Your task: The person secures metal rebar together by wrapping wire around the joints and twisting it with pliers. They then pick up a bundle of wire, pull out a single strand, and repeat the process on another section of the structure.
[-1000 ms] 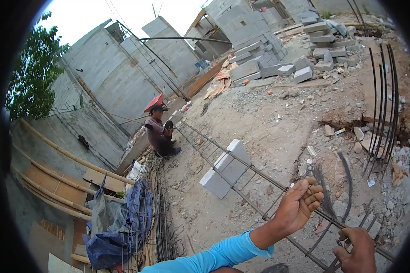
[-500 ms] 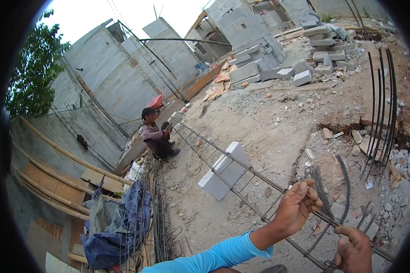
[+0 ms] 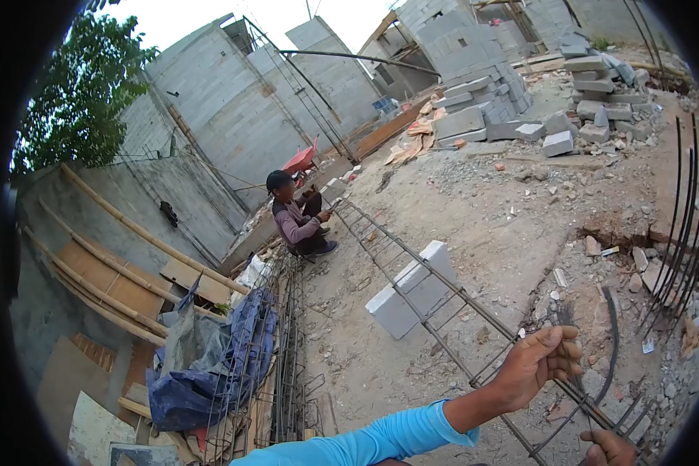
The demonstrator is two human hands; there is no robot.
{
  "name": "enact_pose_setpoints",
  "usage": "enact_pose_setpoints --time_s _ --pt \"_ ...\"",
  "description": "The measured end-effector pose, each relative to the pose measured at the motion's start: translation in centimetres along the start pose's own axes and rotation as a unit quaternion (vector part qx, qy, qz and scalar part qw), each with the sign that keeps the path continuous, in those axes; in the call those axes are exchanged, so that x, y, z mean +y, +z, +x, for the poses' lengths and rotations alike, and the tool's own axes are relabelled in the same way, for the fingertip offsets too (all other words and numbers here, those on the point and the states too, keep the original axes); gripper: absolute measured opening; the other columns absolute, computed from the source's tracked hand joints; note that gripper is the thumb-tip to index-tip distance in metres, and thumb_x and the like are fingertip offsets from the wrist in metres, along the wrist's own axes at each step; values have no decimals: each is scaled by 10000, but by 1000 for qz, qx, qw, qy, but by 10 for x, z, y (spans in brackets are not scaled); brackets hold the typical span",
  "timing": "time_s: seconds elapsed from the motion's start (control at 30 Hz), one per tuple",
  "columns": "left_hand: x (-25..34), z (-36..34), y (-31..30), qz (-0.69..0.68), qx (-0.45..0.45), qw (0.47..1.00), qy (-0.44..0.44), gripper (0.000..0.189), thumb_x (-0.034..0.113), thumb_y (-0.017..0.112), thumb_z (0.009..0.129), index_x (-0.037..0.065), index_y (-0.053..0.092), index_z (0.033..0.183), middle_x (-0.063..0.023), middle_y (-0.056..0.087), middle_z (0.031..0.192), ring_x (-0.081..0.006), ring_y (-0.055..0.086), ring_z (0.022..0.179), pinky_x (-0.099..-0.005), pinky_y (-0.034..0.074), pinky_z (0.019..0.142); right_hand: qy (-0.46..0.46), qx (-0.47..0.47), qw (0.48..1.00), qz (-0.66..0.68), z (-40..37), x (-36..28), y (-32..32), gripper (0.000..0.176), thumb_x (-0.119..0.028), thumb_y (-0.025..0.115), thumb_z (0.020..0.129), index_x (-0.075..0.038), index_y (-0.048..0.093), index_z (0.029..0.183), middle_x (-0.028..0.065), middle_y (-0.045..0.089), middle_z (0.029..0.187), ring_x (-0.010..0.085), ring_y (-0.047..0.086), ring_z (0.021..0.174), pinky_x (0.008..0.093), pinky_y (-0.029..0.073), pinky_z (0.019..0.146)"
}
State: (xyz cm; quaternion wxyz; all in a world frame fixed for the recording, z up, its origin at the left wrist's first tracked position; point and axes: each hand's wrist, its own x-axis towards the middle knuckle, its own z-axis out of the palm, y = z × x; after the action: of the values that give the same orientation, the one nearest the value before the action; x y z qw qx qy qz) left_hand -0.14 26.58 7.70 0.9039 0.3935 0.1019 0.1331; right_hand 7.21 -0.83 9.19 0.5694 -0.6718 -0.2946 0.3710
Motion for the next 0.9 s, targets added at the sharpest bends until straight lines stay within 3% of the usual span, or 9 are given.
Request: enact_pose_setpoints --time_s 0.23,0.33,0.47,0.53,0.67,0.7,0.8,0.83,0.9 --pt "3 -2 2 23 15 999 20 460 364 402 1080 -8 497 1332 -115 680 1062 -182 679 920 -306 525 769 -22 22 999 -7 -1 7 1 290 -168 484 1019 75 484 1177 142 581 789 133 511 405 263 410 377" --pt "1 -2 -1 34 21 999 12 463 355 395 1082 -19 499 1335 -128 680 1086 -187 679 923 -311 527 775 50 -27 998 -17 -1 -4 -4 271 -154 471 1022 69 496 1174 147 598 774 129 517 405 253 397 368" --pt "3 -5 5 37 36 999 -6 453 331 384 1085 -36 507 1320 -142 680 1097 -199 681 924 -327 530 785 36 -24 998 -46 -1 -14 4 235 -105 477 1010 56 538 1170 117 612 713 131 539 424 267 408 392" --pt "8 -6 5 25 41 999 -4 441 322 389 1083 -39 517 1300 -153 683 1101 -214 683 925 -343 532 797 -115 65 976 -173 1 -11 16 207 -38 513 975 42 599 1146 87 569 585 139 567 450 295 412 422" --pt "13 -8 3 -2 28 998 48 366 281 415 1068 -32 579 1167 -206 712 1030 -288 698 895 -405 540 849 -194 27 922 -334 2 -33 19 395 4 638 820 37 609 1212 139 569 551 274 622 488 387 464 448" --pt "14 -9 3 -9 27 998 63 337 262 417 1067 -14 607 1103 -181 725 974 -273 701 868 -396 549 826 -186 -4 917 -353 0 -42 20 490 63 629 772 -8 602 1256 154 578 593 326 611 514 404 475 466" --pt "18 -8 5 -61 24 997 45 276 227 433 1063 35 628 1024 -114 724 887 -197 662 770 -350 525 723 -201 -29 920 -336 -11 -33 30 566 16 626 763 -3 531 1320 96 572 583 301 589 488 419 435 416" --pt "14 -4 2 -93 25 995 31 290 222 428 1067 14 628 1050 -136 735 871 -211 682 755 -319 526 698 -215 4 922 -322 -16 -25 36 653 58 614 726 3 512 1369 71 565 575 247 571 457 374 434 400" --pt "5 7 0 -65 -35 997 5 292 226 424 1071 21 632 1068 -130 732 899 -192 669 767 -315 521 700 -207 52 929 -304 -28 -12 43 489 -19 603 783 25 522 1264 127 574 595 354 580 500 462 425 421"
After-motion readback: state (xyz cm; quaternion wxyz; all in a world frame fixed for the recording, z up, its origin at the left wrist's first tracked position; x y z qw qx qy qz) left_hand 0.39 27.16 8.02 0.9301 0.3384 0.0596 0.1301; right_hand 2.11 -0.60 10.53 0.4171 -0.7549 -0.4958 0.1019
